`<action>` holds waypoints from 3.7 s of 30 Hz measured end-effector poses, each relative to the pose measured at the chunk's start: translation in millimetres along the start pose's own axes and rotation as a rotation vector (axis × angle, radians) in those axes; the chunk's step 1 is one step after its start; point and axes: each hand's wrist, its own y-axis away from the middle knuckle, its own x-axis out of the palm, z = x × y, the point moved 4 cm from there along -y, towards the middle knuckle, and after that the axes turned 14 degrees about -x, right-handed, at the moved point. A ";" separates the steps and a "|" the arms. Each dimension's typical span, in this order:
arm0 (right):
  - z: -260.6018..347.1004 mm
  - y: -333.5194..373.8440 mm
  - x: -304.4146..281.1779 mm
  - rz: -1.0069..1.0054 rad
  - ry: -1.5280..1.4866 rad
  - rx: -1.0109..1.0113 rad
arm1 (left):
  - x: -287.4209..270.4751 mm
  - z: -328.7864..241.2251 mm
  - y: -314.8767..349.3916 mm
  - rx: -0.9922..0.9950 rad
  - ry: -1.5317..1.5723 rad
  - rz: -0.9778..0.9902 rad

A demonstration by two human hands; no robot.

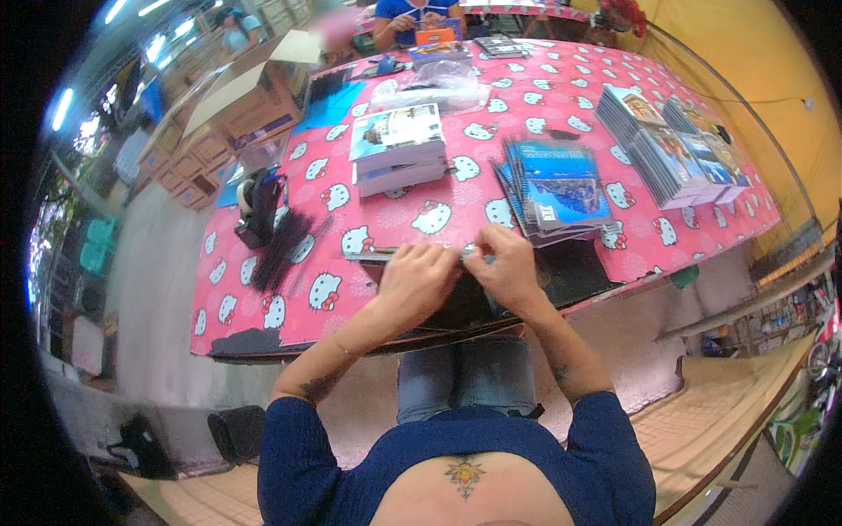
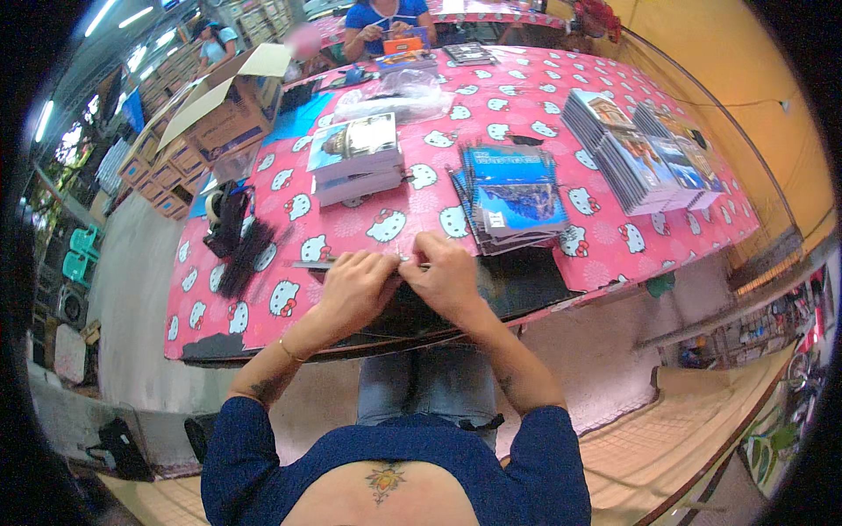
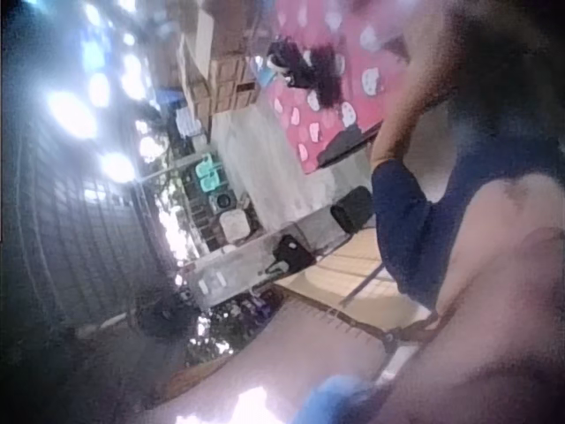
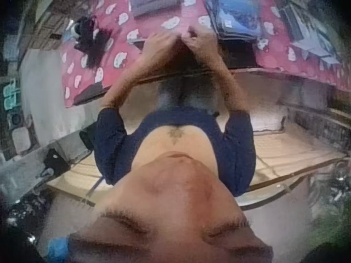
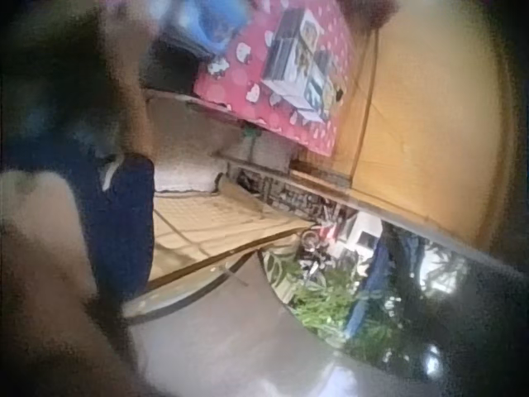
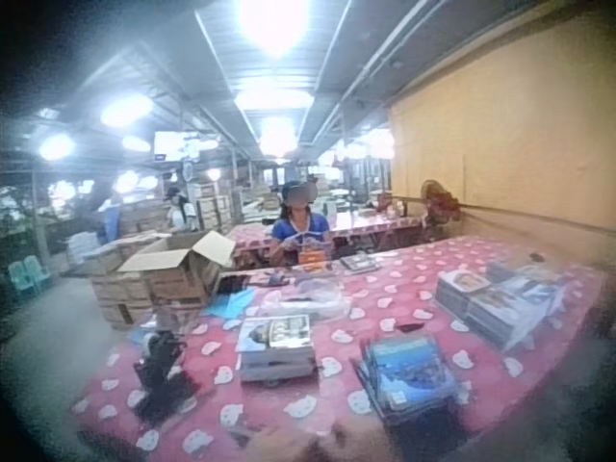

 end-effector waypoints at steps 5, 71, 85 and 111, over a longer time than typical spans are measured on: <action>2.2 52.7 -45.2 0.086 -0.464 0.034 | -29.8 71.5 -10.7 -0.198 -0.106 0.073; -227.9 27.2 -99.6 -0.063 -0.842 0.895 | 176.2 -11.0 -145.7 -0.852 1.902 0.633; -0.8 90.7 -118.5 -0.664 -0.224 0.092 | 140.4 -30.3 -107.4 -0.242 1.945 0.953; -15.4 148.3 -100.0 -0.419 0.181 0.038 | 138.6 -57.3 -110.9 -0.490 1.716 1.009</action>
